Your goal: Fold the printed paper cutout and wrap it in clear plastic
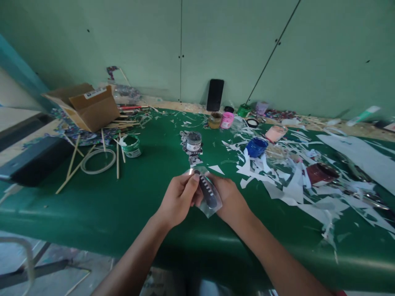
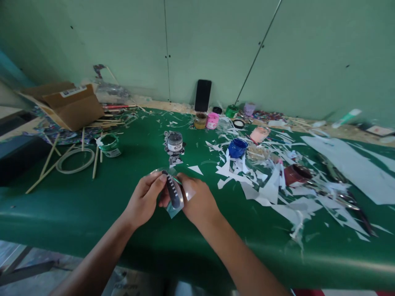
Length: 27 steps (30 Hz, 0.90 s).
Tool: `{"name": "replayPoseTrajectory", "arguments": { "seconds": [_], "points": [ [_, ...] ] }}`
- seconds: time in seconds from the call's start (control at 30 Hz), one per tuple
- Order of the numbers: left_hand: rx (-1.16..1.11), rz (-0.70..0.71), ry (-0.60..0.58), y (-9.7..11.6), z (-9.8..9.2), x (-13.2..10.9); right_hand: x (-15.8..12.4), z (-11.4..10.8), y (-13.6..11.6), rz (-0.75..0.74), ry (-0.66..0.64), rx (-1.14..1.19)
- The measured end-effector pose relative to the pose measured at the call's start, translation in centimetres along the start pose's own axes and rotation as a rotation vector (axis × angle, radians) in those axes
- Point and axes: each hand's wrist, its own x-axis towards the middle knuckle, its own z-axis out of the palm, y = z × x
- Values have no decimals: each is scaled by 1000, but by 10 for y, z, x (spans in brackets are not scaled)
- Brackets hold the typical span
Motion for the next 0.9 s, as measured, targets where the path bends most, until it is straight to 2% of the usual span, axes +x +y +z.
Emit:
{"name": "replayPoseTrajectory", "arguments": {
  "seconds": [0.23,0.37,0.53,0.9],
  "points": [
    [-46,-32,48,8,0,0,-5,10,-12,68,70,168],
    [-67,-69,38,8,-1,-1,-7,13,-15,30,117,159],
    [-88,-104,17,7,-2,-2,-10,15,-20,58,140,150],
    [-160,-95,-3,9,-4,0,-6,20,-18,80,212,-213]
  ]
}}
